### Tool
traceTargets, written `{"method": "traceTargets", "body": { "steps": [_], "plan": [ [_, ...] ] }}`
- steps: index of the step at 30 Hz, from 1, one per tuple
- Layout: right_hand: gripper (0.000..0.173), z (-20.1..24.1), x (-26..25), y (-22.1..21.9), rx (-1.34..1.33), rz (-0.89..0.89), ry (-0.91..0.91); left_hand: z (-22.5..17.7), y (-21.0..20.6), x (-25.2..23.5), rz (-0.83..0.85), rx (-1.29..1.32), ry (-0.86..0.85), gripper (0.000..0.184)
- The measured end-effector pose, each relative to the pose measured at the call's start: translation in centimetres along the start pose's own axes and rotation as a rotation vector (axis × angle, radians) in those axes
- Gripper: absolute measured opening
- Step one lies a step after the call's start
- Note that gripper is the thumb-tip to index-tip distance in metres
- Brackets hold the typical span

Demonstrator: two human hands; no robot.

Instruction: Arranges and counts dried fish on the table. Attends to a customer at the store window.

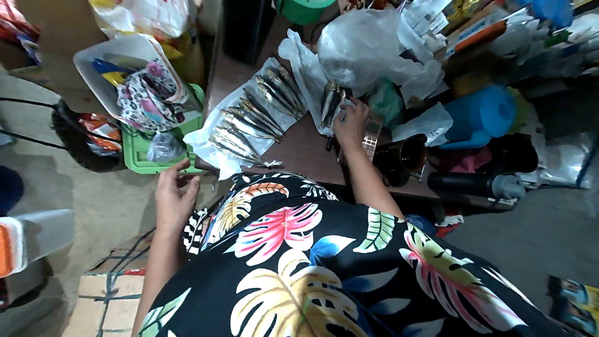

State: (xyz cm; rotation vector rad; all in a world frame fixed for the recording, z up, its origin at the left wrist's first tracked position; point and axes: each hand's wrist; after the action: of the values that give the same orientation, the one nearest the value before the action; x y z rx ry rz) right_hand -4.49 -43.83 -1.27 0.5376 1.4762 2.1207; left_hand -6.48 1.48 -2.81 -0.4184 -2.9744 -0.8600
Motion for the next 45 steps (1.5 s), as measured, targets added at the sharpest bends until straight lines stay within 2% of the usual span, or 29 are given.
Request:
{"method": "traceTargets", "body": {
  "steps": [5, 13, 20, 26, 30, 37, 42, 45],
  "plan": [
    [0.057, 1.6, -1.5, -1.4, 0.097, 0.067, -0.071, -0.6, -0.3, -0.6, -0.004, 0.006, -0.022, 0.046],
    [0.053, 2.9, -1.5, -2.9, 0.073, 0.046, 0.004, -0.1, -0.3, -0.2, -0.013, 0.004, -0.011, 0.045],
    [0.057, 2.3, -1.6, -2.9, 0.023, 0.078, -0.052, 0.5, -0.4, 0.0, -0.014, -0.001, 0.017, 0.045],
    [0.037, 0.1, -0.7, -1.8, 0.026, 0.050, -0.122, 0.0, -0.3, -0.5, -0.005, -0.003, 0.021, 0.045],
    [0.038, -1.0, -0.2, -1.3, 0.088, 0.071, -0.183, 0.2, -0.4, -0.7, 0.009, 0.000, 0.016, 0.046],
    [0.037, -1.1, -0.3, -1.0, 0.117, 0.054, -0.179, 0.3, -0.4, -1.1, 0.025, -0.008, -0.011, 0.044],
    [0.052, -0.8, 0.2, -1.1, 0.041, -0.039, -0.073, 0.4, 0.0, -1.1, 0.023, -0.011, -0.012, 0.044],
    [0.054, -0.3, 0.6, -1.5, 0.003, -0.038, 0.004, 0.4, -0.1, -1.0, 0.019, -0.002, -0.006, 0.045]
  ]
}}
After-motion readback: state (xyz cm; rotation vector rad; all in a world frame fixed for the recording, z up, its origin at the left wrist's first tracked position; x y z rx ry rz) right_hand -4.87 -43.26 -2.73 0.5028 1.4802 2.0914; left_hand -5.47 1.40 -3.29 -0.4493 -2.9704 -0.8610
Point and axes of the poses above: each hand's wrist, its own x-axis away from the middle knuckle, its own y-axis out of the back of the hand, z = x × y, and after that the axes turned 8 degrees about -y, right-handed
